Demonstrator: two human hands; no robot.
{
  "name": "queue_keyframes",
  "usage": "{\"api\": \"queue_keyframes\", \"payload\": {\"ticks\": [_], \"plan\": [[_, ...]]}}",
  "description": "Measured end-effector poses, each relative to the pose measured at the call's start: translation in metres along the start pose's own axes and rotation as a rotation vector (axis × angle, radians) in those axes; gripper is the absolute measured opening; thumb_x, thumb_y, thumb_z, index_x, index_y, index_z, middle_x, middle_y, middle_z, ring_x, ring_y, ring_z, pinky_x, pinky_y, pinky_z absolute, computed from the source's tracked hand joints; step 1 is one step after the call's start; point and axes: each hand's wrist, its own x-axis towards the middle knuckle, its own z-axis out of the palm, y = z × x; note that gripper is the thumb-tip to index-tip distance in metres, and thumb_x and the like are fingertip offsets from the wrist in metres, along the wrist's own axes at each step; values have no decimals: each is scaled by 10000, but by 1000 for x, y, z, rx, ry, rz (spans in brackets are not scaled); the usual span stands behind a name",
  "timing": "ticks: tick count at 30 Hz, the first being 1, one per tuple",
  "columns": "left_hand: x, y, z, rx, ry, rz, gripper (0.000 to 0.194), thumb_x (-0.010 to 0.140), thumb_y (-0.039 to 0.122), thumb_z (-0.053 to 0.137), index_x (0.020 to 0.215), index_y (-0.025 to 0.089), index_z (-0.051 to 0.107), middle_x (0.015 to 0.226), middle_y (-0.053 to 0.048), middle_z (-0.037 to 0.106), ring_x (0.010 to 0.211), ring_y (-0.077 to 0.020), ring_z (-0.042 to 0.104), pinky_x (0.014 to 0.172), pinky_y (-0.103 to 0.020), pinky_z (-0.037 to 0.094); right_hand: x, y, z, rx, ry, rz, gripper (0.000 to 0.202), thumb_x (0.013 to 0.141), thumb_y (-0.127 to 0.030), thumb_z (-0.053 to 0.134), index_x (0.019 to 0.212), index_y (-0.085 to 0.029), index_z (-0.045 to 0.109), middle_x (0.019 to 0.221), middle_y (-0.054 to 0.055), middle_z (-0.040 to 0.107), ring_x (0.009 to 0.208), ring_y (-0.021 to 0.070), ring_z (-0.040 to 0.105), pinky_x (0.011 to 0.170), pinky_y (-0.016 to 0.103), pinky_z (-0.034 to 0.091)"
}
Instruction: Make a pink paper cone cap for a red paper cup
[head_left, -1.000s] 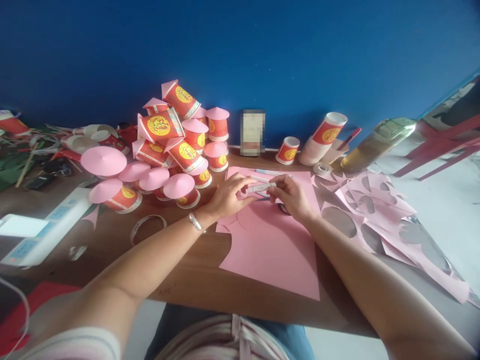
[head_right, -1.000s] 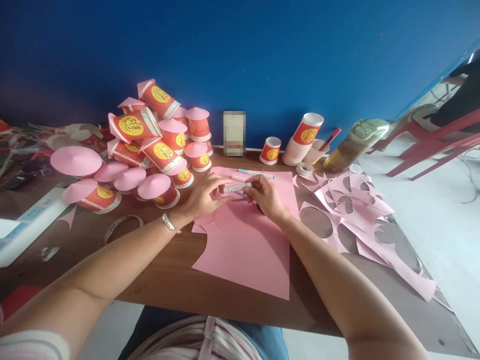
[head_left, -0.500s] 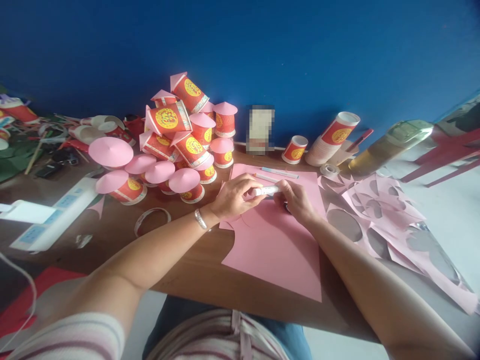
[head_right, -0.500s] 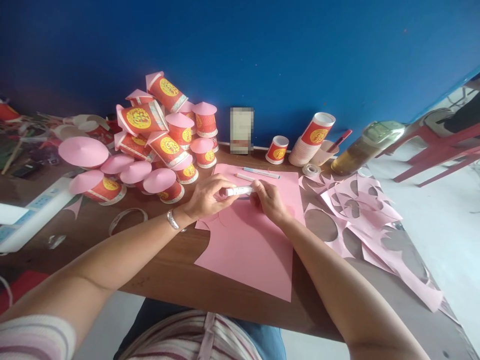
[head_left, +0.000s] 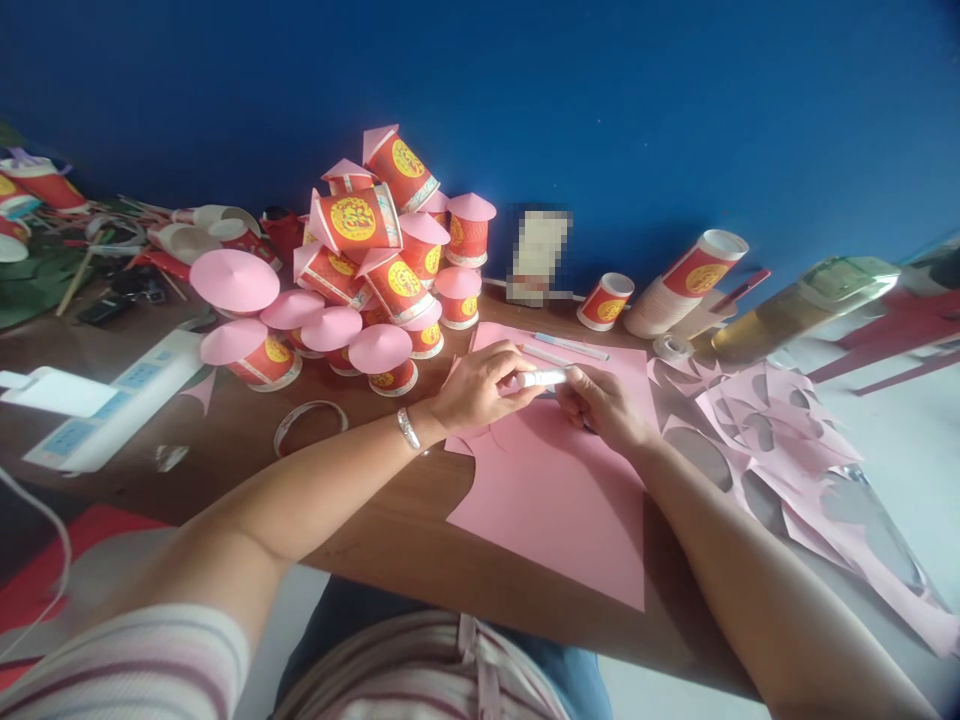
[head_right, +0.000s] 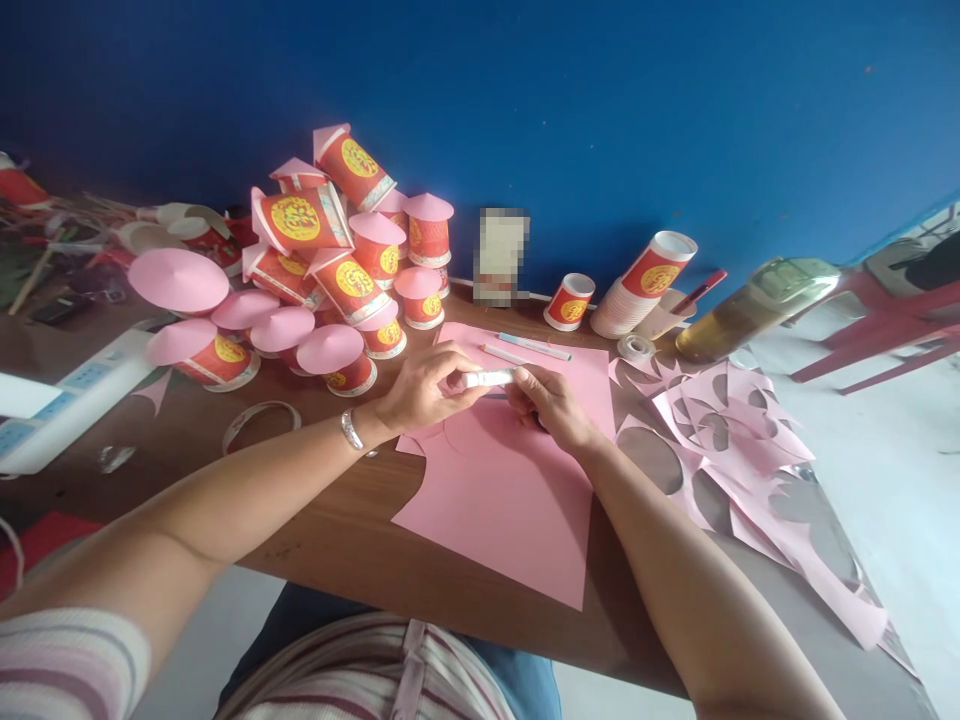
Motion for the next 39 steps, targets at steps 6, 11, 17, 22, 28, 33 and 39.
{"api": "queue_keyframes", "payload": {"ticks": [6, 11, 17, 22, 28, 33, 39], "plan": [[-1, -3, 3, 7, 87, 158, 197, 928, 259, 692, 830, 207, 529, 736, 21, 592, 660, -110, 570, 603, -248, 490, 1, 6, -3, 76, -29, 30, 582, 986, -685, 527, 665, -199, 508, 553, -37, 478, 423, 80, 413, 418, 255, 275], [-1, -2, 2, 86, 88, 232, 133, 934, 227, 679, 894, 212, 553, 772, 16, 642, 704, -123, 633, 620, -252, 529, 2, 8, -5, 121, -59, 77, 580, 978, -676, 550, 658, -193, 519, 550, -37, 478, 415, 86, 453, 406, 251, 274], [-3, -3, 1, 229, 100, 324, 110, 951, 255, 672, 960, 206, 573, 786, 2, 662, 738, -143, 667, 615, -270, 522, 2, 10, -10, 122, -70, 103, 573, 964, -678, 573, 668, -187, 548, 553, -32, 491, 417, 99, 488, 398, 247, 271], [-5, -5, 1, 269, 70, 347, 79, 975, 259, 642, 1001, 209, 587, 804, -4, 673, 757, -154, 672, 647, -291, 527, 3, 11, -7, 188, -71, 118, 556, 958, -662, 595, 687, -176, 594, 571, -8, 552, 440, 103, 512, 407, 238, 295], [-6, -9, 1, 58, -92, 135, 248, 948, 369, 693, 1109, 216, 582, 1013, -44, 696, 857, -160, 673, 710, -295, 543, 4, 0, 8, 456, 33, 18, 388, 762, -522, 867, 846, -199, 669, 637, -45, 544, 526, 102, 516, 496, 244, 461], [-2, -17, -2, -59, -66, -20, 128, 885, 189, 625, 976, 206, 536, 873, -9, 582, 671, -124, 523, 634, -286, 481, 0, -9, 10, 323, 237, -73, 413, 732, -552, 875, 853, -221, 661, 584, -64, 499, 472, 101, 428, 423, 248, 353], [3, -18, -5, -131, -184, -103, 63, 835, 167, 587, 830, 205, 537, 751, 14, 532, 685, -140, 506, 646, -288, 440, -10, -15, 19, -335, 128, -236, 309, 919, -481, 718, 788, -205, 665, 739, 21, 687, 593, 128, 507, 574, 281, 408]]}}
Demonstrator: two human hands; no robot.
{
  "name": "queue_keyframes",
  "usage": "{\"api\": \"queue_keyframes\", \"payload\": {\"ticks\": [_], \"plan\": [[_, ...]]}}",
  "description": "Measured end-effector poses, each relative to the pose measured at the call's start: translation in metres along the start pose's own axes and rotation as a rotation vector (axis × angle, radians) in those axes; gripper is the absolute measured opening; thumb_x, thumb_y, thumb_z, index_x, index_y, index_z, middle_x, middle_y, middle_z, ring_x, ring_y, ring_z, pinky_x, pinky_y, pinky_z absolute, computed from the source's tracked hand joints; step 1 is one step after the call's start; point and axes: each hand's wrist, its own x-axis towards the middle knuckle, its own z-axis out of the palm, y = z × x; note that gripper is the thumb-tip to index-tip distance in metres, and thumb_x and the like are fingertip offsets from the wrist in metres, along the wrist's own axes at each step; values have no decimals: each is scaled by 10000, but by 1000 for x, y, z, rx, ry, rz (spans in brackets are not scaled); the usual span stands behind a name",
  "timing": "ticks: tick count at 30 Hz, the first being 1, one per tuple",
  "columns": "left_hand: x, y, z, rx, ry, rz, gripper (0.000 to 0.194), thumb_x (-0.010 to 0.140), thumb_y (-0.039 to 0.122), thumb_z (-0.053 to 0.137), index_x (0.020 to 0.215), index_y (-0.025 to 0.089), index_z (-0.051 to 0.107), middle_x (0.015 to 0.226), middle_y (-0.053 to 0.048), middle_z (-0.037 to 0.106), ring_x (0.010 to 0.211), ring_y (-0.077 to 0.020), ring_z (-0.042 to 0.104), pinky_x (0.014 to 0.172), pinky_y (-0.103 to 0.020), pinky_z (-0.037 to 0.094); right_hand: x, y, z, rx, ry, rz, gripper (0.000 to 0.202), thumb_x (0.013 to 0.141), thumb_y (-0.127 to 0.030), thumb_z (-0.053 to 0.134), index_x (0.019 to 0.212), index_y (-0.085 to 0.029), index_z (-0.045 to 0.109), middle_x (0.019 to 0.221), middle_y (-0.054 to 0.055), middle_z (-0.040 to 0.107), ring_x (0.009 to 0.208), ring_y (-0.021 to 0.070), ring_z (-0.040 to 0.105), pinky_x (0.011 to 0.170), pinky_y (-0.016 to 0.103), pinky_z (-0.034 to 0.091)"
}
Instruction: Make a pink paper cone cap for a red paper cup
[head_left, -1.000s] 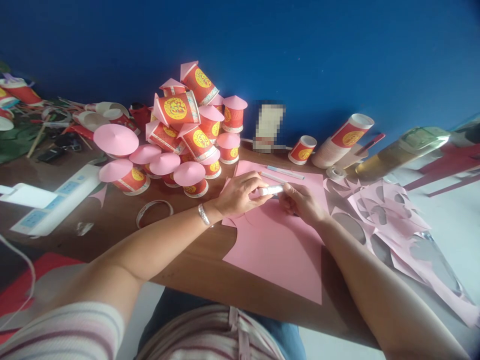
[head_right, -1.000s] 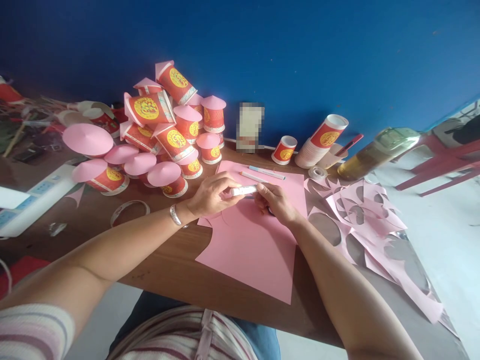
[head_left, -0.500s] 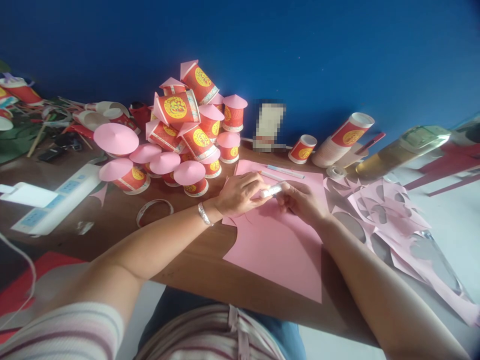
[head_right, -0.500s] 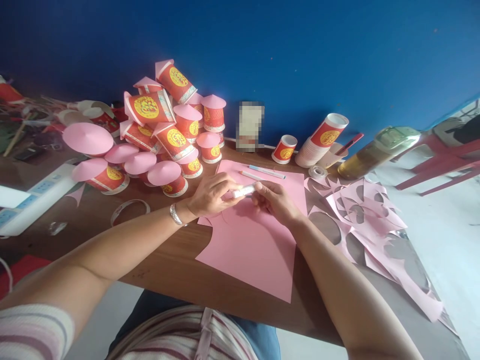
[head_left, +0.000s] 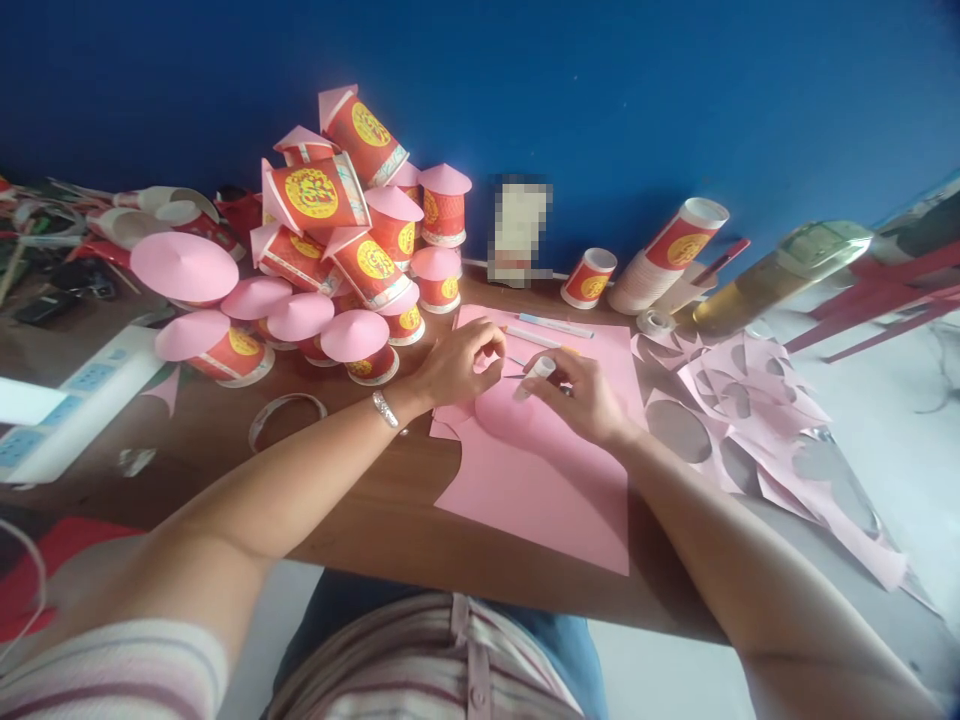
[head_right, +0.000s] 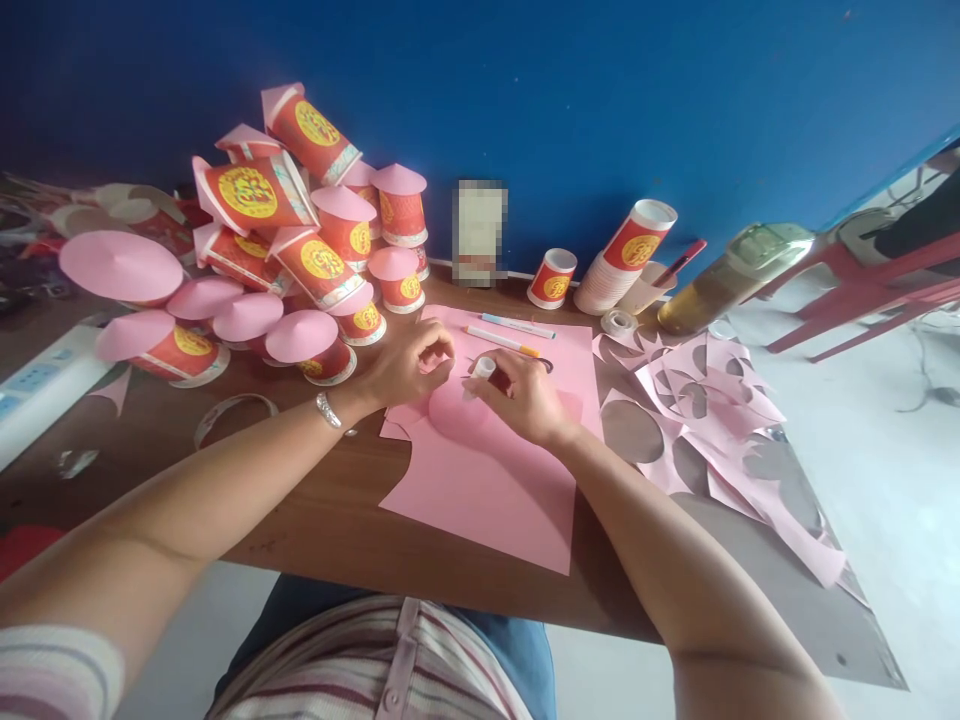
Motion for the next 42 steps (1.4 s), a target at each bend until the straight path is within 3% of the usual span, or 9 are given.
{"api": "queue_keyframes", "payload": {"ticks": [5, 11, 25, 32, 42], "plan": [[2, 1, -2, 21, -236, -124, 75, 812, 223, 634, 762, 188, 592, 752, 13, 573, 699, -138, 534, 648, -280, 414, -1, 9, 6, -267, 0, -140, 206, 934, -361, 679, 796, -208, 664, 635, -5, 617, 577, 141, 506, 599, 282, 399], [3, -4, -4, 79, -318, -141, 132, 826, 283, 670, 755, 187, 614, 791, 0, 615, 738, -150, 572, 662, -282, 420, -1, 14, 7, -325, 3, -153, 211, 941, -371, 665, 798, -218, 640, 629, -1, 628, 567, 149, 524, 600, 280, 401], [-1, -15, 0, 195, -336, -66, 203, 819, 337, 766, 739, 190, 652, 918, -27, 613, 806, -170, 602, 643, -284, 423, -4, 21, 16, -376, -60, -190, 287, 1004, -449, 582, 856, -208, 631, 717, 33, 661, 610, 151, 554, 616, 273, 401], [0, -14, -1, 171, -335, -42, 160, 814, 251, 772, 725, 187, 655, 878, -14, 594, 826, -165, 609, 694, -273, 446, -2, 24, 15, -412, -60, -260, 218, 1006, -381, 572, 907, -198, 637, 743, 37, 658, 619, 149, 543, 608, 266, 386], [0, -17, 0, 176, -314, 2, 233, 816, 342, 805, 712, 192, 659, 855, -26, 594, 850, -184, 628, 705, -279, 457, 1, 24, 5, -512, -28, -248, 189, 953, -325, 626, 806, -206, 616, 665, 25, 627, 564, 141, 469, 584, 272, 348]]}}
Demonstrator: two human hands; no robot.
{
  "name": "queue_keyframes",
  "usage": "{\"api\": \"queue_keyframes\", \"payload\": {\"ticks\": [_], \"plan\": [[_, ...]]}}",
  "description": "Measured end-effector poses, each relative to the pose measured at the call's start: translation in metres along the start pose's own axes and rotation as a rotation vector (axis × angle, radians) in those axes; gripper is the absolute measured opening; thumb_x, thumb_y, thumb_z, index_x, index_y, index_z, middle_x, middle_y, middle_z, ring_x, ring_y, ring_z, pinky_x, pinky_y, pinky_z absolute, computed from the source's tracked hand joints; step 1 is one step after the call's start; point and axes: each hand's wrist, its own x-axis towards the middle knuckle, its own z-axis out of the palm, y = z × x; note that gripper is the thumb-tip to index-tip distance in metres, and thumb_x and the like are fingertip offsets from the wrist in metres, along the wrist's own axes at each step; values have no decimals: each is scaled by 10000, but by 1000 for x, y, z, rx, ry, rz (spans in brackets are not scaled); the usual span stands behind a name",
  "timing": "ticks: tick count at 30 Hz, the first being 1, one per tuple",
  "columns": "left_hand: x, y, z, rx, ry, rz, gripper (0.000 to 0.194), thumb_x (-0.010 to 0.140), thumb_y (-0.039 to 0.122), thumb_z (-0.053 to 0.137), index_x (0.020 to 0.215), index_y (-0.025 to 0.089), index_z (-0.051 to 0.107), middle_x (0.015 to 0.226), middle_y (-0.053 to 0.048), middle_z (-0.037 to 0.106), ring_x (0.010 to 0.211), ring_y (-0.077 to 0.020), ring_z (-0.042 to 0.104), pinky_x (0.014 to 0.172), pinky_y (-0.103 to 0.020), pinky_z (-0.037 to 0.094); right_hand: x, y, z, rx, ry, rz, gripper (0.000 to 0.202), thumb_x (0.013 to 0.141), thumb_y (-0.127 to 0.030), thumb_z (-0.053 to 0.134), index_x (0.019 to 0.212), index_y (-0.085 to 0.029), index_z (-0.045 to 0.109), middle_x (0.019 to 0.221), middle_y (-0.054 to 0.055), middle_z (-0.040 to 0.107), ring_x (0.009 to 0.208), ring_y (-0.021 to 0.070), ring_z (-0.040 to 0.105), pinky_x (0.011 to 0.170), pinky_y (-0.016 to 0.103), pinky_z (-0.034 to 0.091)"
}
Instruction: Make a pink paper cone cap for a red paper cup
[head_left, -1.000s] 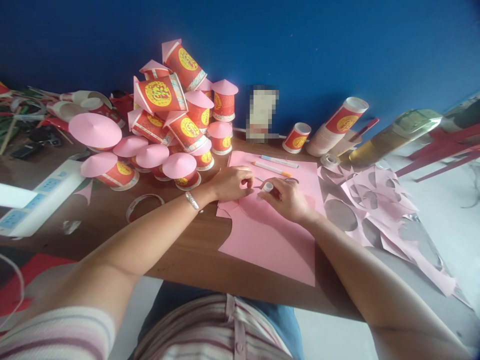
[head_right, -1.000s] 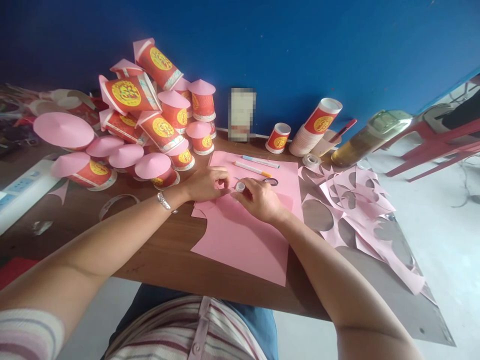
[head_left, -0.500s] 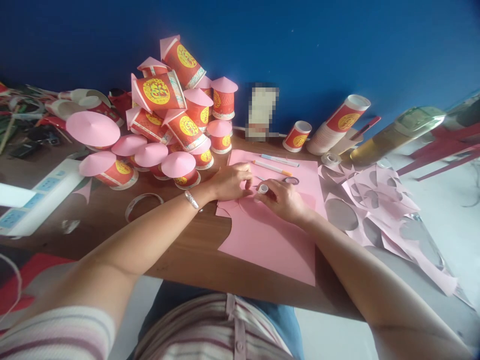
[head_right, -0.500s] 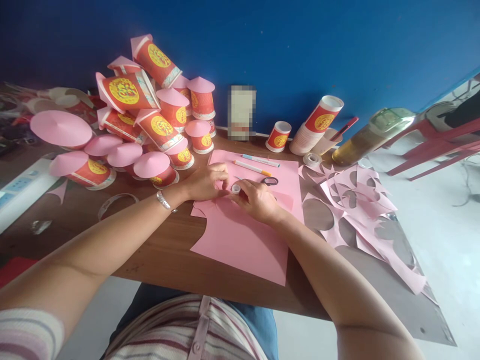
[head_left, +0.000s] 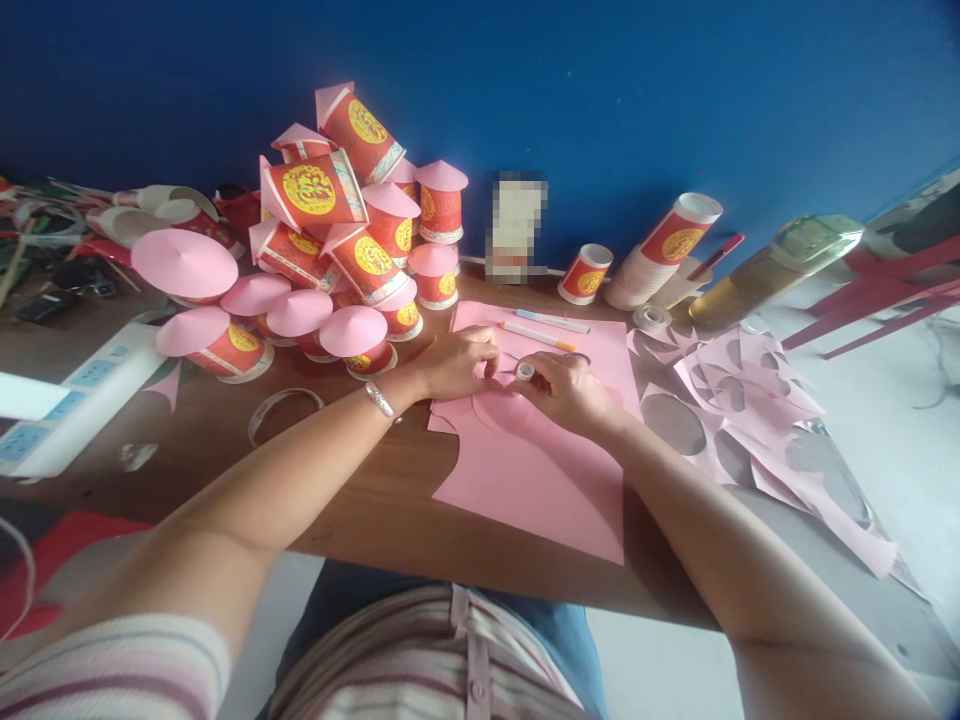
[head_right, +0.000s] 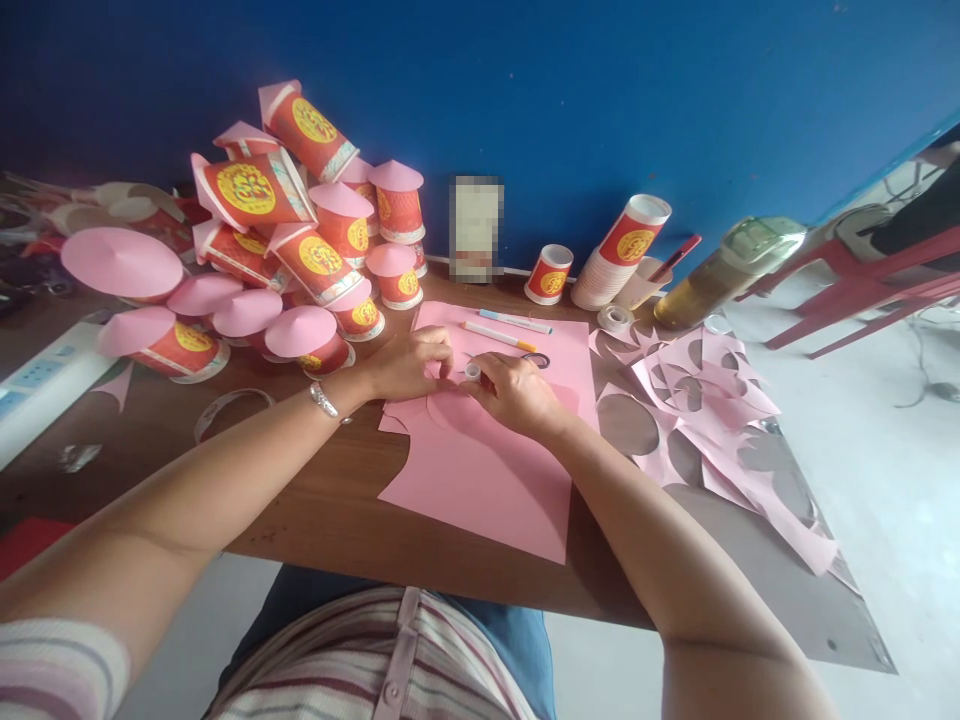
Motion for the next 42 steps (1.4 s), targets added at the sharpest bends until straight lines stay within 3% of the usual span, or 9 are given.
{"api": "queue_keyframes", "payload": {"ticks": [8, 17, 27, 37, 42], "plan": [[-1, 1, -3, 25, -11, -11, 236, 831, 336, 789, 710, 191, 647, 848, -20, 587, 872, -184, 632, 697, -273, 443, 1, 2, -4, 2, -18, 4, 161, 923, -279, 637, 783, -206, 607, 701, 34, 648, 616, 154, 519, 597, 269, 370], [0, 6, -5, 45, -58, -72, 143, 799, 249, 748, 711, 196, 648, 857, -16, 595, 904, -197, 625, 685, -285, 447, 1, -12, -23, 43, 120, 86, 204, 951, -389, 628, 833, -223, 632, 663, 13, 648, 557, 147, 523, 573, 278, 386], [-1, 0, -2, 8, -20, -22, 204, 838, 345, 762, 739, 188, 678, 905, -30, 603, 795, -167, 601, 664, -289, 447, -4, -11, 9, 64, 2, -22, 222, 997, -369, 568, 883, -195, 644, 737, 44, 663, 603, 148, 543, 597, 269, 372], [0, 1, -2, 20, -18, -10, 168, 806, 255, 782, 715, 185, 659, 858, -25, 601, 856, -181, 617, 713, -283, 466, 0, -6, -1, -6, -31, -4, 167, 924, -282, 644, 781, -198, 624, 650, 17, 617, 567, 135, 476, 591, 276, 320], [-1, 2, -2, 14, -10, -12, 213, 815, 310, 787, 712, 184, 651, 858, -17, 591, 837, -169, 618, 688, -274, 444, 2, -7, -10, 8, -72, 40, 185, 899, -259, 662, 740, -202, 587, 656, 13, 613, 585, 134, 479, 589, 261, 338]]}}
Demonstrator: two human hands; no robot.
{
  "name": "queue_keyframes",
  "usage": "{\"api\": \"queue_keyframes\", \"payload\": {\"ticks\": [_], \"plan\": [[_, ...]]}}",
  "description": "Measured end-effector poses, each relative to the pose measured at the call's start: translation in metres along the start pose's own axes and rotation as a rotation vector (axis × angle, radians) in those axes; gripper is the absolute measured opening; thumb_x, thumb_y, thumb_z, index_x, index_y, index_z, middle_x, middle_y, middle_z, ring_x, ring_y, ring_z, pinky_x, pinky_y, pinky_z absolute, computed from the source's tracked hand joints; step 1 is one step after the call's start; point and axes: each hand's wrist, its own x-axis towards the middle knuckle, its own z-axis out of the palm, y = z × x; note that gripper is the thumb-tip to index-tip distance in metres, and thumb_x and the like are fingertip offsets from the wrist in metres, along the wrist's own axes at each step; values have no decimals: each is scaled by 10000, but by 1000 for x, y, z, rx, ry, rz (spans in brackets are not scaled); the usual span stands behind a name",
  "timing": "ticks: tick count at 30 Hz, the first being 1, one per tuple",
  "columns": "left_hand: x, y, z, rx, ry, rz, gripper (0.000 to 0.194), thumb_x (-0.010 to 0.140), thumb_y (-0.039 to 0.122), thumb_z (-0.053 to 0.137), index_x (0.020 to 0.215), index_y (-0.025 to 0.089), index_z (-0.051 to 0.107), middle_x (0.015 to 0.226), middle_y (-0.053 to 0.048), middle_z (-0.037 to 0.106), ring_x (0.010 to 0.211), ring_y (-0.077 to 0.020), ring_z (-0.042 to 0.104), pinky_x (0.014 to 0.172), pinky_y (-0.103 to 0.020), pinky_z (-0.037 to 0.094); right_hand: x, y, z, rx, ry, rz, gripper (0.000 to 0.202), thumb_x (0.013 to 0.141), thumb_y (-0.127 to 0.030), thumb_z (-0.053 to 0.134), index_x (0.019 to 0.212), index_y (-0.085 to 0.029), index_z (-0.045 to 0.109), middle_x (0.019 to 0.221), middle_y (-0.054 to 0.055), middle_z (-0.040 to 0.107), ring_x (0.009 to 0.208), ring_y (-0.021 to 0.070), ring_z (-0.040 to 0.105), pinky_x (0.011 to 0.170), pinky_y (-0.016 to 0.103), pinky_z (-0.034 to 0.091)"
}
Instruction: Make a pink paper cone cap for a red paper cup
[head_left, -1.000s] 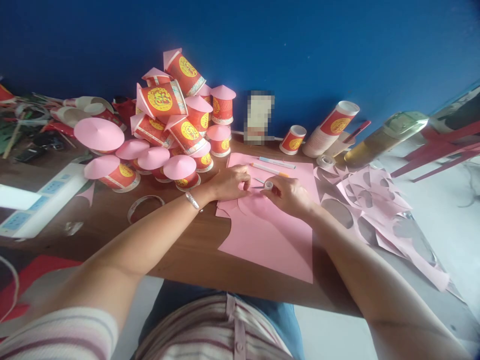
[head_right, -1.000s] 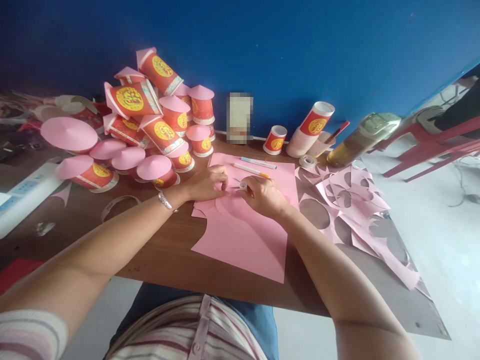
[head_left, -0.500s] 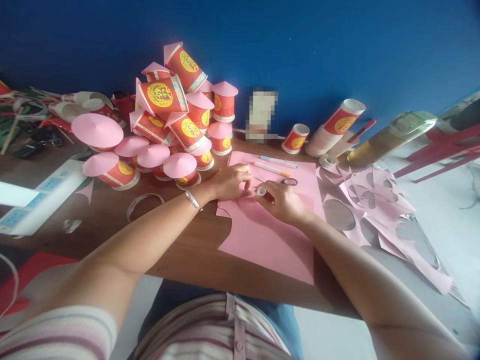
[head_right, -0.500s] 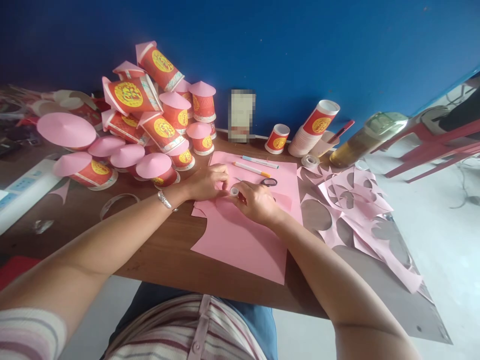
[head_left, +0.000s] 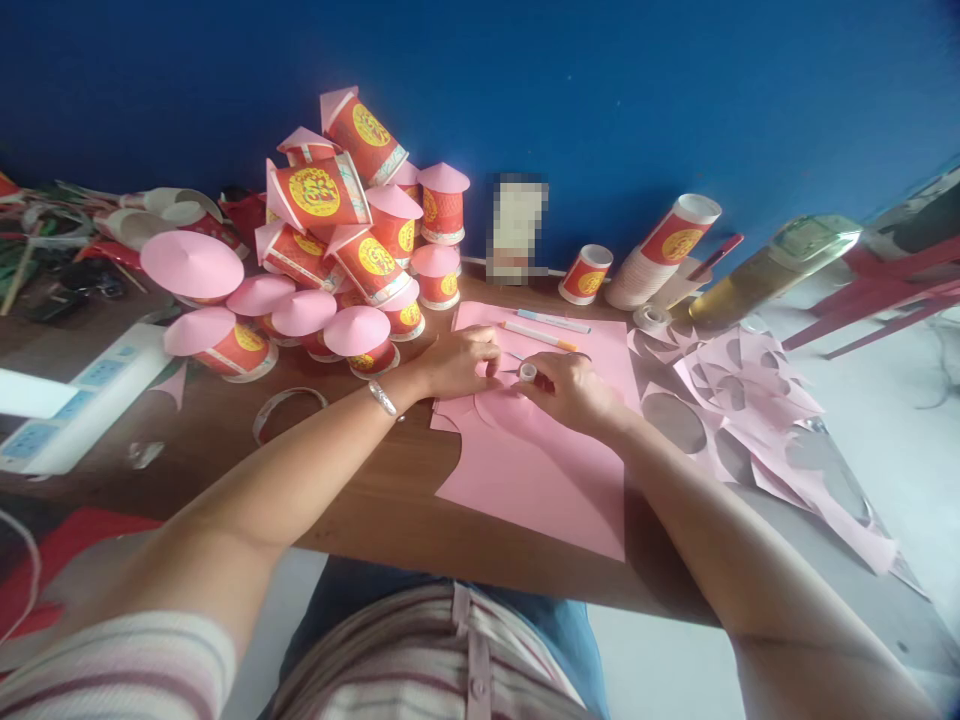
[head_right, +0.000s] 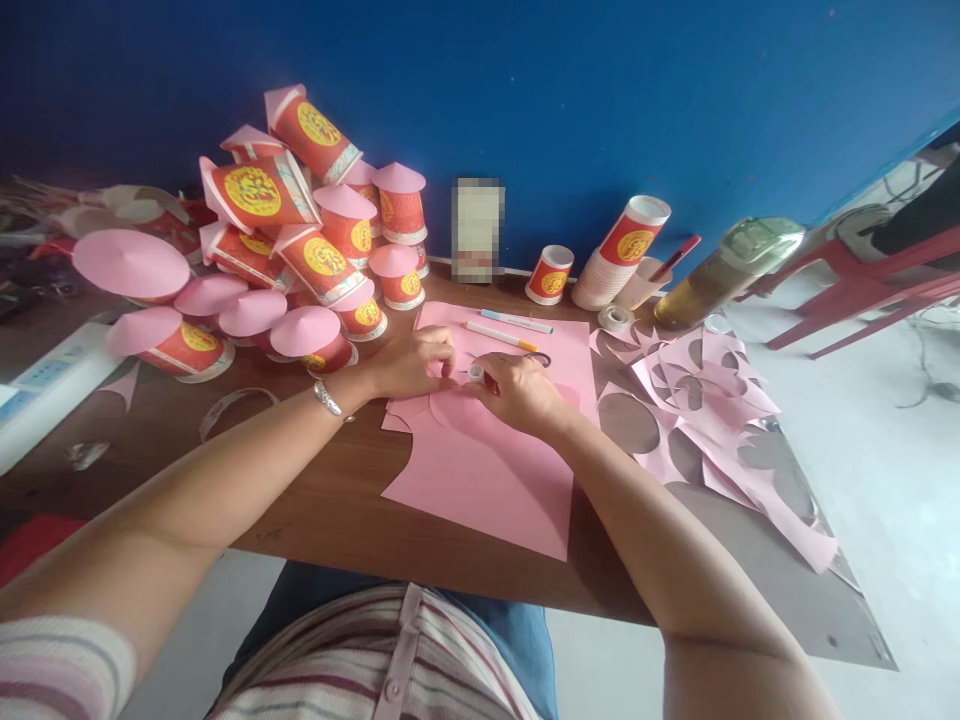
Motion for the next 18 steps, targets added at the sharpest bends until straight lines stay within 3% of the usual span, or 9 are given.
{"api": "queue_keyframes", "payload": {"ticks": [11, 15, 18], "plan": [[0, 3, -4, 18, -34, -35, 180, 829, 266, 779, 729, 180, 656, 882, -25, 602, 895, -186, 640, 715, -278, 455, 0, 3, -5, -41, -43, 39, 168, 863, -244, 642, 711, -203, 583, 642, 1, 586, 593, 134, 456, 586, 258, 337], [0, 4, -4, 16, -56, -66, 159, 821, 260, 752, 724, 190, 646, 890, -18, 599, 908, -190, 628, 737, -289, 458, 1, 2, -16, 9, 25, 77, 120, 829, -224, 654, 716, -201, 624, 614, -9, 590, 566, 125, 475, 565, 249, 340], [0, 4, -2, 6, -51, -92, 168, 796, 272, 756, 715, 195, 631, 906, -14, 597, 915, -193, 619, 698, -283, 437, 2, -1, -25, 105, 127, 139, 143, 875, -265, 636, 748, -201, 649, 626, -10, 626, 537, 115, 479, 559, 251, 354]]}}
